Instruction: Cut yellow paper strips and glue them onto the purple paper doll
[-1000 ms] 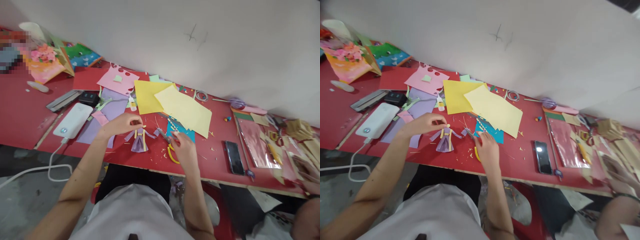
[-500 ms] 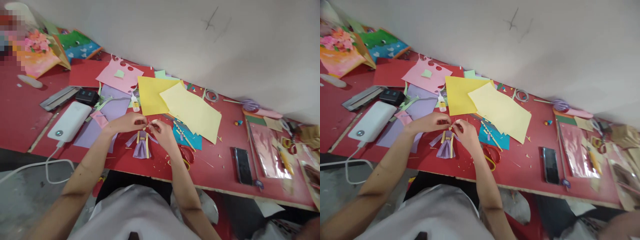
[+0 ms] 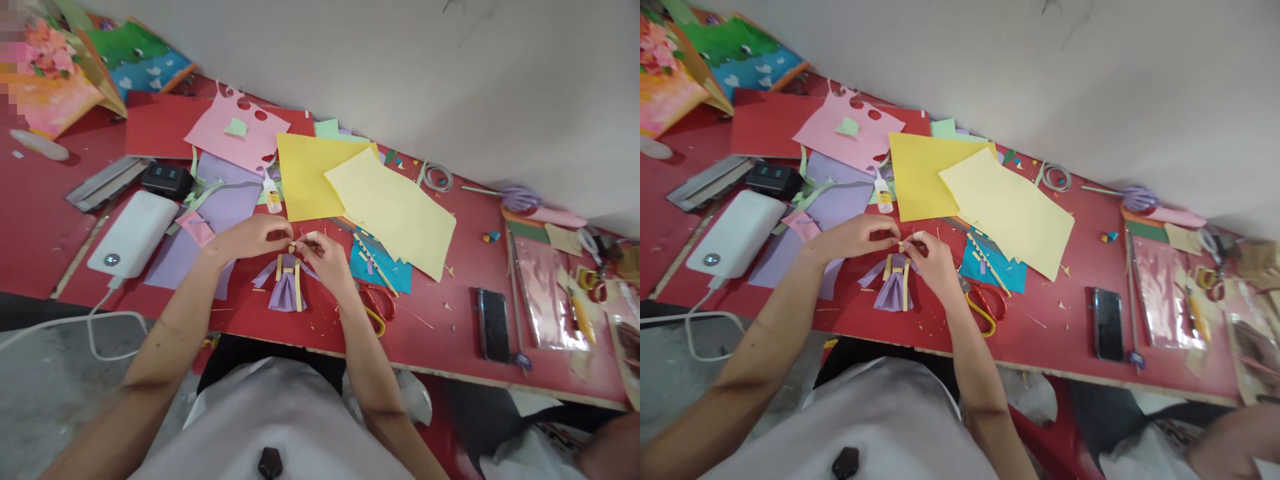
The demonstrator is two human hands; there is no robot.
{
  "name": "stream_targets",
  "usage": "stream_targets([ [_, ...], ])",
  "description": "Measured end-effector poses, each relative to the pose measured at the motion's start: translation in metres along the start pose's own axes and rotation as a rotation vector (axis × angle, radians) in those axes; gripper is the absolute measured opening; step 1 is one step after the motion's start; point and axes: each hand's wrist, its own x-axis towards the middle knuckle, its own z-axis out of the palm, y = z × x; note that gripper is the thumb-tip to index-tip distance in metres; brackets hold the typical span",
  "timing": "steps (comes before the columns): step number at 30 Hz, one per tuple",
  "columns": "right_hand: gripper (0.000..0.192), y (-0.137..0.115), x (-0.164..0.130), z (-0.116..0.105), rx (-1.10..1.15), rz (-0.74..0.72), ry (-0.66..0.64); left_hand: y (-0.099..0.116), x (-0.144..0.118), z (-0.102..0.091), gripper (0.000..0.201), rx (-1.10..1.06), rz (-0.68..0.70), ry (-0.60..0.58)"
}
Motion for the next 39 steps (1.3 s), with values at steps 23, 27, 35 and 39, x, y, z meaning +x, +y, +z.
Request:
stream_targets([
  [23,0.01,0.0052,0.0023,-0.003,-0.176,-0.067,-0.054,-0.0079,0.0006,0.0068,0.023,0.062,0.02,-0.022],
  [27,0.009,0.0065,0.0028,-0.0013,-0.186,-0.03,-0.001,-0.0069,-0.0005,0.0059,0.024,0.094,-0.021,0.013],
  [35,0.011,0.0029,0.0017,-0.0002,-0.307,-0.024,-0.007,-0.0096,-0.0032,0.0066,0.024,0.182,-0.074,0.003],
  [39,0.009,0.0029,0.0013,0.0001,-0.334,-0.012,-0.022,-0.0092,-0.0021,0.0074,0.023,0.173,-0.053,-0.026],
])
